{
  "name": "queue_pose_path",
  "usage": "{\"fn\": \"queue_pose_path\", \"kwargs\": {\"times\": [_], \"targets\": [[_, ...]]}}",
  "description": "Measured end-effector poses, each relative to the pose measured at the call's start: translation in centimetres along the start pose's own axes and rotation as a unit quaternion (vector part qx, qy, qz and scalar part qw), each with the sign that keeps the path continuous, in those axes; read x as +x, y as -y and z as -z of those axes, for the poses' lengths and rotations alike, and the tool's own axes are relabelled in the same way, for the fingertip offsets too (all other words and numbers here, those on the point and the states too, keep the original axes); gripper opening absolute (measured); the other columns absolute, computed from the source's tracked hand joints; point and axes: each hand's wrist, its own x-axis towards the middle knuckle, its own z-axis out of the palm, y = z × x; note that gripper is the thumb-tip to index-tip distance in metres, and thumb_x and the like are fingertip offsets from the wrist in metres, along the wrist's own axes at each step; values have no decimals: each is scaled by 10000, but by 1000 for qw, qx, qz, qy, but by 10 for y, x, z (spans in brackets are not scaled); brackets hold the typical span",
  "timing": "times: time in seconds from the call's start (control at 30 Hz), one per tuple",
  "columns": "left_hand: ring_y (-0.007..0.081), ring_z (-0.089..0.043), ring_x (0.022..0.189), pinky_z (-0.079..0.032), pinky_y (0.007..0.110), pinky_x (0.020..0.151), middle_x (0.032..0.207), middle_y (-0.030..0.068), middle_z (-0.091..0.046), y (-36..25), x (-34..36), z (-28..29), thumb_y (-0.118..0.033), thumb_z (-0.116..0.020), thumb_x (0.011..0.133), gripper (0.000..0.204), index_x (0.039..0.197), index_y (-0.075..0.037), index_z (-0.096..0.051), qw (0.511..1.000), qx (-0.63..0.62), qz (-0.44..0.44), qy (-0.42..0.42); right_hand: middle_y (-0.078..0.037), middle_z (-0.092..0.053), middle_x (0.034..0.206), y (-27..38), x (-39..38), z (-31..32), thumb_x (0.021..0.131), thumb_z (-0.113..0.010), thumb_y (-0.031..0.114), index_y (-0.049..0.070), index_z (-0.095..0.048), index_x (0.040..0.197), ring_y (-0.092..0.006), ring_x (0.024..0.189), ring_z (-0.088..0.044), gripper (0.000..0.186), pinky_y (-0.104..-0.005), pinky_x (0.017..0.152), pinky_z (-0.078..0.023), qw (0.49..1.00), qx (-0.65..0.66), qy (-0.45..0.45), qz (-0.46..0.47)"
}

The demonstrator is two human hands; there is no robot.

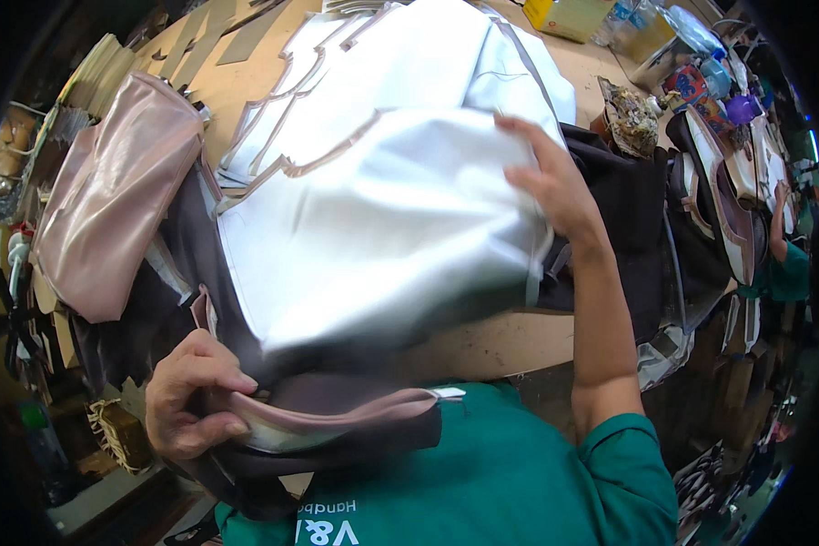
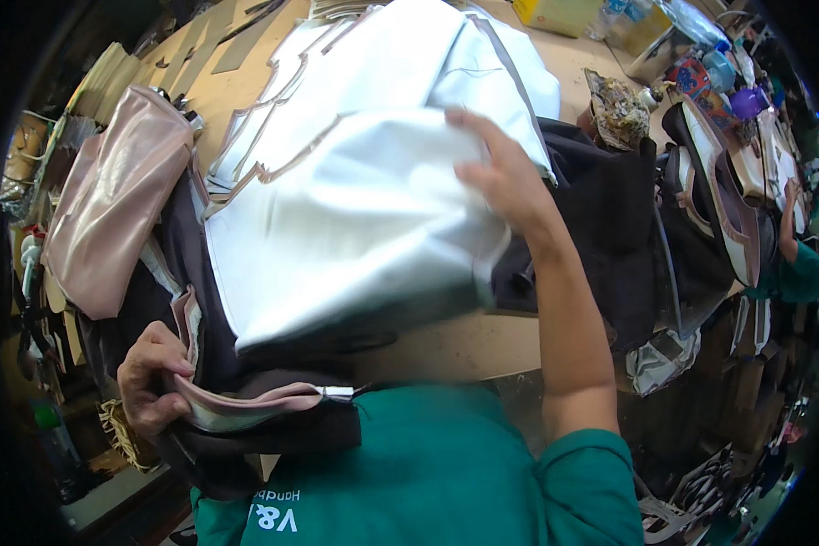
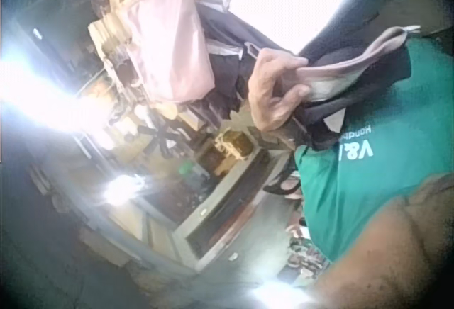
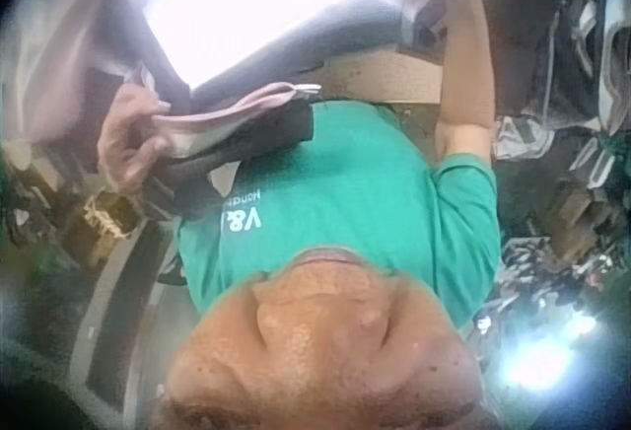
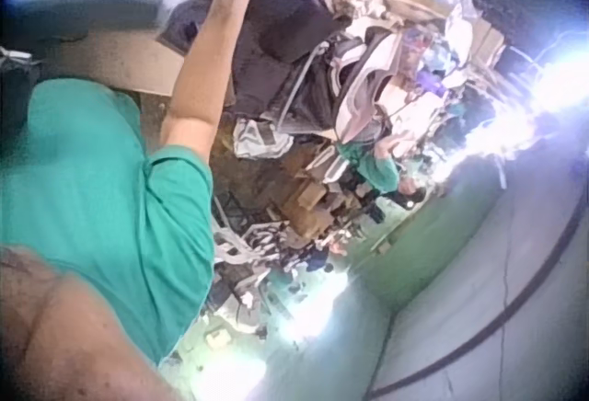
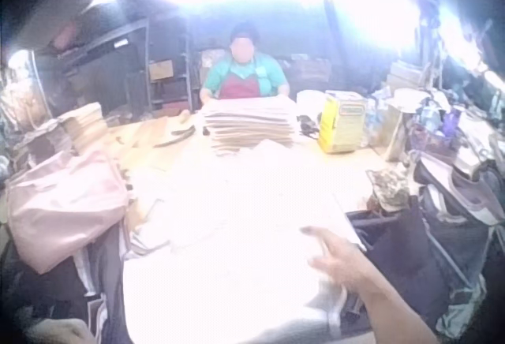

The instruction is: The person is sewing a pink handbag by hand. They use a needle and thread to stitch the edges of the bag, carefully aligning the fabric pieces. The person also handles other fabric pieces and a finished pink handbag on the table.

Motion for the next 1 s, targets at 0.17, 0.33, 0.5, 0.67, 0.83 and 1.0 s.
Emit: {"fn": "queue_pose_path", "kwargs": {"times": [0.17,0.33,0.5,0.67,0.83,1.0], "targets": [[177,-506,693,-384,268,606,781,74,-533,16,50,-31,-89,-673,682,278,935,-30,-574,992,-44,53,102,-117,-525,1127,-44,-80,0,686,-459,-86,40,-502,1149,-214,1005,-526,483,-282,890,-380,987,-160,-22,1],[218,-506,735,-396,299,643,808,90,-509,47,91,-77,-89,-624,720,267,962,-14,-538,985,79,111,105,-150,-475,1137,-56,-94,-17,688,-547,2,108,-590,1017,-326,980,-474,348,-380,830,-400,923,-374,-92,-22],[138,-443,784,-343,226,705,851,38,-484,63,117,-100,-82,-625,734,252,958,-6,-537,994,-9,77,82,-102,-471,1167,-19,-96,-6,773,-601,166,51,-582,1005,-194,1041,-440,260,-308,877,-358,986,109,-127,0],[157,-474,854,-373,258,760,928,75,-499,61,140,-111,-87,-635,722,310,1003,-12,-527,996,34,55,64,-50,-584,916,-29,-93,-1,788,-586,103,-1,-554,1004,-78,851,-509,242,-207,781,-400,918,383,3,-106],[119,-503,682,-411,244,627,720,59,-551,91,154,-129,-188,-693,701,347,934,26,-551,964,161,207,29,8,-582,789,-30,-79,8,783,-570,34,0,-585,896,-44,718,-502,120,-177,658,-409,983,140,-103,-55],[79,-457,624,-379,214,547,652,19,-494,118,152,-136,-184,-693,705,255,797,15,-562,959,27,282,-8,22,-566,765,-59,-66,1,793,-584,62,14,-595,867,-41,702,-485,89,-173,643,-400,976,136,-165,-35]]}}
